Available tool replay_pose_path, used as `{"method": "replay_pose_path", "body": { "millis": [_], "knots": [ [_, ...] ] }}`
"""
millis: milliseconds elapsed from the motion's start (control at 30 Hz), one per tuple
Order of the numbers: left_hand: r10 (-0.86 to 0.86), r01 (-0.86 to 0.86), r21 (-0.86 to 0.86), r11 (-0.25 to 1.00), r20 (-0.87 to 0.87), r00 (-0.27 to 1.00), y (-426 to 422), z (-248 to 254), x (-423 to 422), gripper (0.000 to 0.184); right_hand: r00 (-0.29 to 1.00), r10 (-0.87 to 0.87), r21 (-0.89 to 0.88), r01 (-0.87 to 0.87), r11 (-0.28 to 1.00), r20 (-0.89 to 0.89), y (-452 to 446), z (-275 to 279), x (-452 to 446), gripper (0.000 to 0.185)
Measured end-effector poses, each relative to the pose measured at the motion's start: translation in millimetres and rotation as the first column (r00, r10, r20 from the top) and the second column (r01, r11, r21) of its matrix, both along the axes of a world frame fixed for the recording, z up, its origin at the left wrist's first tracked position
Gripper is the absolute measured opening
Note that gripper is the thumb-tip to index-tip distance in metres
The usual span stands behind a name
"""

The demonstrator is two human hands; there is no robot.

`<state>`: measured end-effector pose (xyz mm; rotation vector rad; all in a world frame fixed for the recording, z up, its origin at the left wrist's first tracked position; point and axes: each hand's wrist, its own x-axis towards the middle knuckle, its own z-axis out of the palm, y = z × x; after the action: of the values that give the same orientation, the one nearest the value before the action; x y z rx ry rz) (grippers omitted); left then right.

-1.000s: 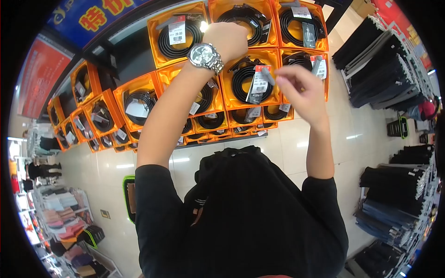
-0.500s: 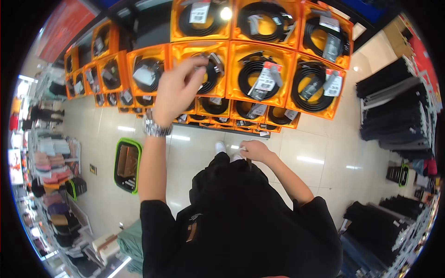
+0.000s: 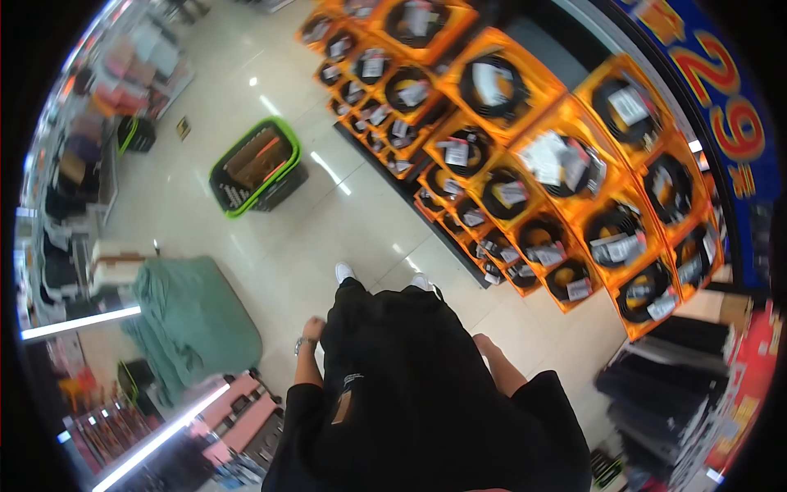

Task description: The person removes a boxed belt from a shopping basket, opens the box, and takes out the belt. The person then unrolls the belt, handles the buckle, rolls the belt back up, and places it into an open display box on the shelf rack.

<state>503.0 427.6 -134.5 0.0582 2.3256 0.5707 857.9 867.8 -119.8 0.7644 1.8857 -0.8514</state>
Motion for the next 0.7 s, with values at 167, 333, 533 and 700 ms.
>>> {"method": "replay_pose_path", "body": {
  "millis": [167,333,533,700],
  "knots": [
    [0.404,-0.321,-0.246,0.915,0.529,0.746,-139,-75,111,0.022,0.820,0.529,0.054,-0.531,0.845,-0.219,44,-64,-65,0.024],
    [0.097,-0.110,0.009,0.994,0.407,0.908,-174,-98,119,0.026,0.862,-0.402,-0.082,0.397,0.914,-0.309,20,-14,-259,0.020],
    [0.214,-0.226,0.117,0.967,0.106,0.971,-207,-102,41,0.030,0.814,-0.305,-0.223,0.221,0.950,-0.495,-88,45,-474,0.019],
    [0.535,-0.524,0.242,0.817,0.024,0.845,-244,-45,-53,0.030,0.880,-0.187,-0.332,0.036,0.943,-0.436,-164,62,-542,0.024]
  ]
}}
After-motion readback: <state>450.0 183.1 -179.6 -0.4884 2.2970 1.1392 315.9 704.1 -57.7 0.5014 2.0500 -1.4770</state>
